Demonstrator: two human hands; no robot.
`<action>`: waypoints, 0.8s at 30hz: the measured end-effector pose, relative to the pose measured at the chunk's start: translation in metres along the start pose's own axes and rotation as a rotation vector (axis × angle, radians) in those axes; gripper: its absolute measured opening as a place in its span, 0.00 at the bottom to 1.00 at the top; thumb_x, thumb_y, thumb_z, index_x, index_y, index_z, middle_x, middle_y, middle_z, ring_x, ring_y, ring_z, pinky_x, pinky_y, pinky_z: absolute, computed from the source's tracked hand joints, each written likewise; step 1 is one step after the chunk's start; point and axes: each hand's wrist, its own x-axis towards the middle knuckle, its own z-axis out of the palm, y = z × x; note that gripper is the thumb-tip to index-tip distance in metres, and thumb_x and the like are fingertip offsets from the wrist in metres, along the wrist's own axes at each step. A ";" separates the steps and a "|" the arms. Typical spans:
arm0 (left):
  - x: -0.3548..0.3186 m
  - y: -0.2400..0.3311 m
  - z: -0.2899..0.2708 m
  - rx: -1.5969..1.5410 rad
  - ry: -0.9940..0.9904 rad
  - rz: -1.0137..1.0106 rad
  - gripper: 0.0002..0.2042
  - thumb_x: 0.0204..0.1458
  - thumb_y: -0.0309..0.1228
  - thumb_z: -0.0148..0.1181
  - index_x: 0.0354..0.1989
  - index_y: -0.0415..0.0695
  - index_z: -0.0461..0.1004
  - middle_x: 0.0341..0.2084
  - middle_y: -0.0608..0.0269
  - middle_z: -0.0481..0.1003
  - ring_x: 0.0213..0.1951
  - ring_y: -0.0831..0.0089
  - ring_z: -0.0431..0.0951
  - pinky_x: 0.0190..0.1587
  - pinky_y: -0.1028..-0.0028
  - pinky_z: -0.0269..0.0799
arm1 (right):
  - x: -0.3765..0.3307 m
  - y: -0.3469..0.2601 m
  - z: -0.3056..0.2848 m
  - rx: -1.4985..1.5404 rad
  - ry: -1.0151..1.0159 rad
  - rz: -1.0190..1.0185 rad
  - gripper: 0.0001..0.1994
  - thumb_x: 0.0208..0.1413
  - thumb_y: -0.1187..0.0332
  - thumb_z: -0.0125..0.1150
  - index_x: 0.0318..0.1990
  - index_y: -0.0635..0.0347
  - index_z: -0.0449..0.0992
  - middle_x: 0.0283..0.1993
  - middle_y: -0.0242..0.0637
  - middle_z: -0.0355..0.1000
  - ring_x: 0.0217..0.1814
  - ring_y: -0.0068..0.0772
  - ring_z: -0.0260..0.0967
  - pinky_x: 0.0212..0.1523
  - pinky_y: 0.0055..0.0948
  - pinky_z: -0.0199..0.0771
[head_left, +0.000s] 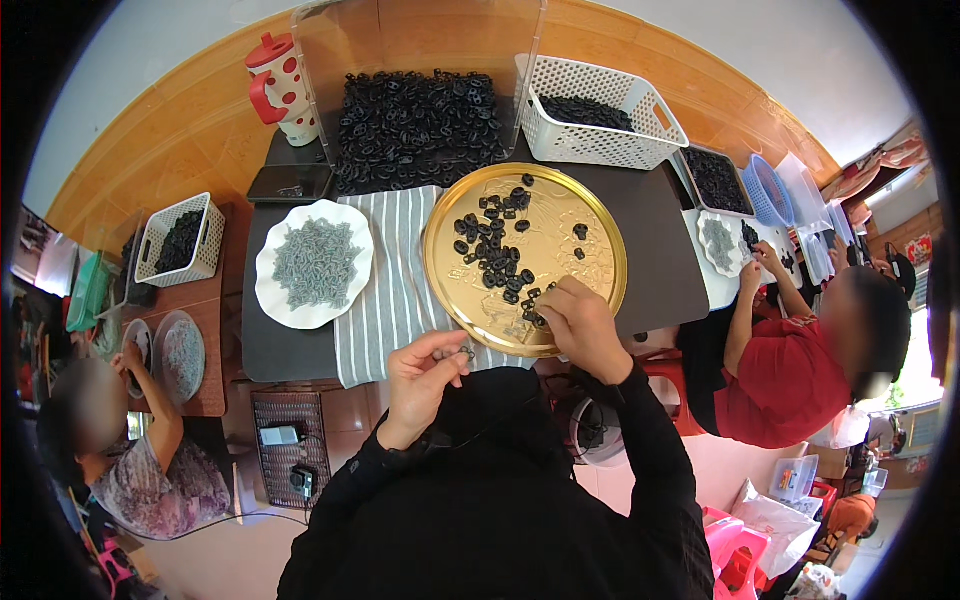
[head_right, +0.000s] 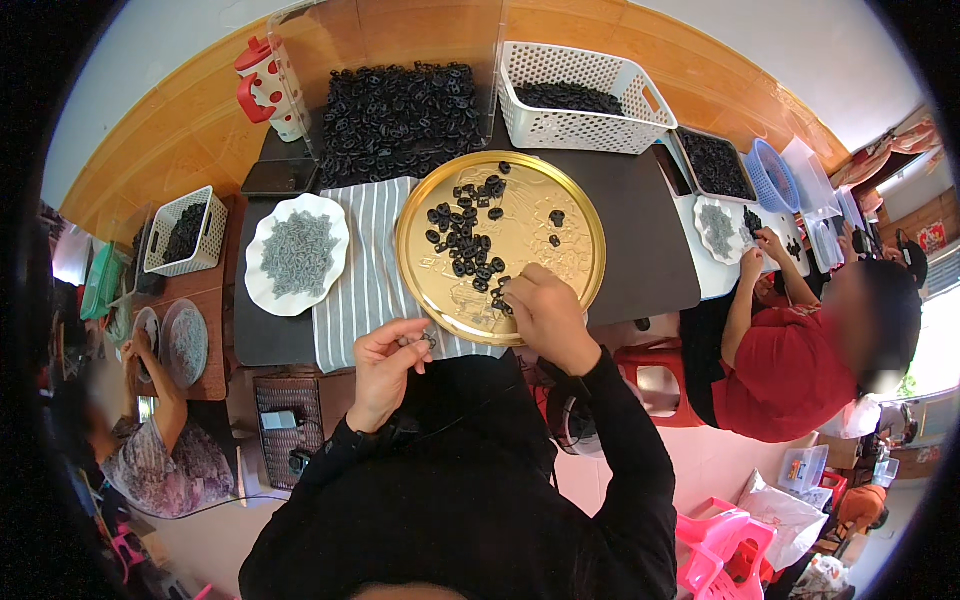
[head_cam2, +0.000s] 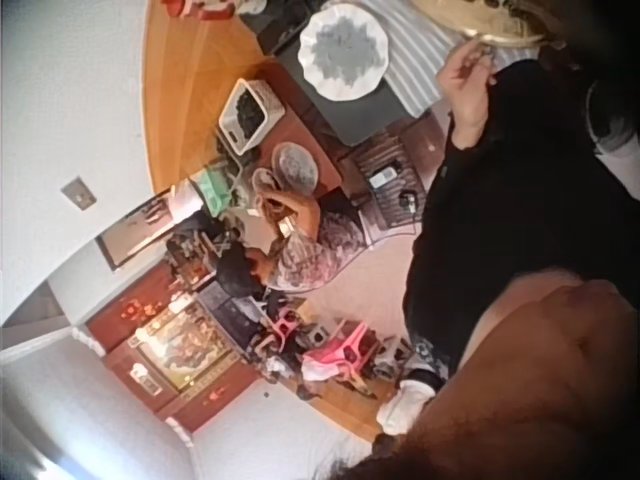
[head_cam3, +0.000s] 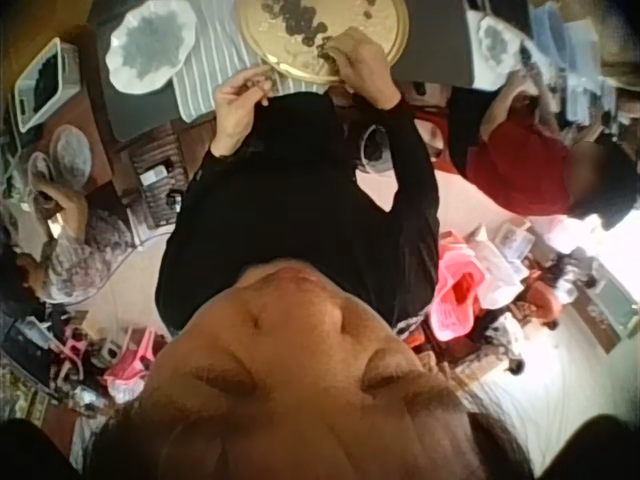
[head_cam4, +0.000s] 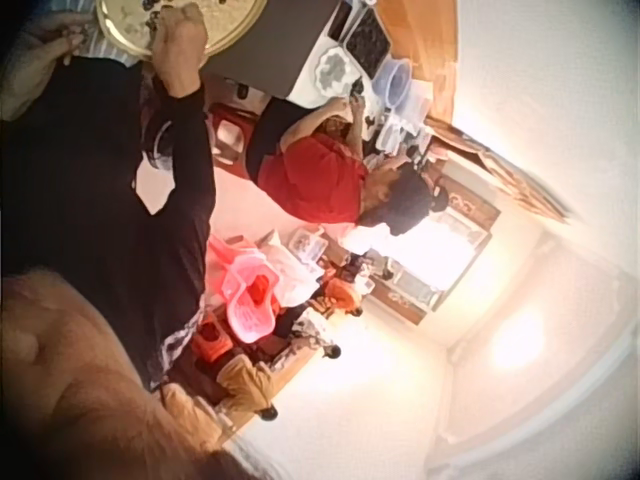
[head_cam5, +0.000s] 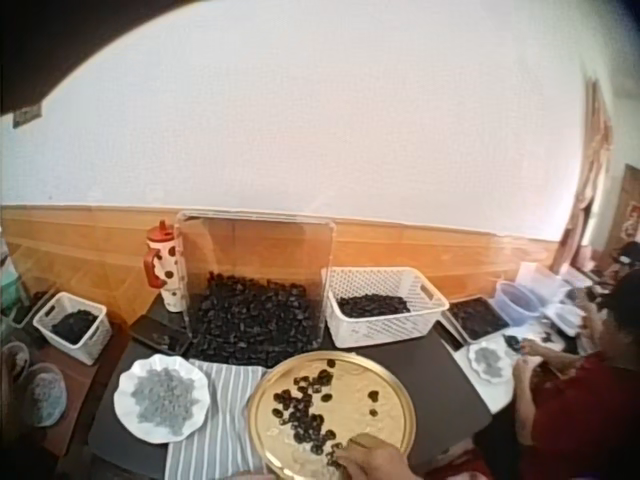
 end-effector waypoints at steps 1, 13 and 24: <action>0.001 0.000 0.000 -0.003 0.007 -0.009 0.14 0.49 0.13 0.56 0.44 0.36 0.76 0.30 0.65 0.72 0.27 0.79 0.74 0.25 0.83 0.68 | 0.004 0.001 0.004 0.002 0.002 0.001 0.03 0.47 0.76 0.57 0.30 0.64 0.74 0.27 0.43 0.66 0.31 0.46 0.67 0.31 0.37 0.67; -0.002 -0.003 -0.004 0.004 0.007 -0.009 0.12 0.50 0.15 0.56 0.43 0.36 0.76 0.28 0.64 0.74 0.27 0.80 0.73 0.25 0.83 0.68 | 0.039 0.003 0.028 -0.131 -0.286 -0.123 0.05 0.41 0.74 0.60 0.26 0.66 0.71 0.28 0.47 0.66 0.34 0.51 0.68 0.36 0.42 0.69; -0.003 -0.002 -0.003 -0.009 -0.001 -0.033 0.11 0.50 0.15 0.56 0.42 0.37 0.77 0.29 0.63 0.75 0.27 0.81 0.73 0.25 0.84 0.68 | 0.041 0.012 0.031 0.107 -0.331 0.066 0.09 0.40 0.75 0.61 0.31 0.65 0.72 0.28 0.46 0.68 0.30 0.47 0.70 0.32 0.36 0.69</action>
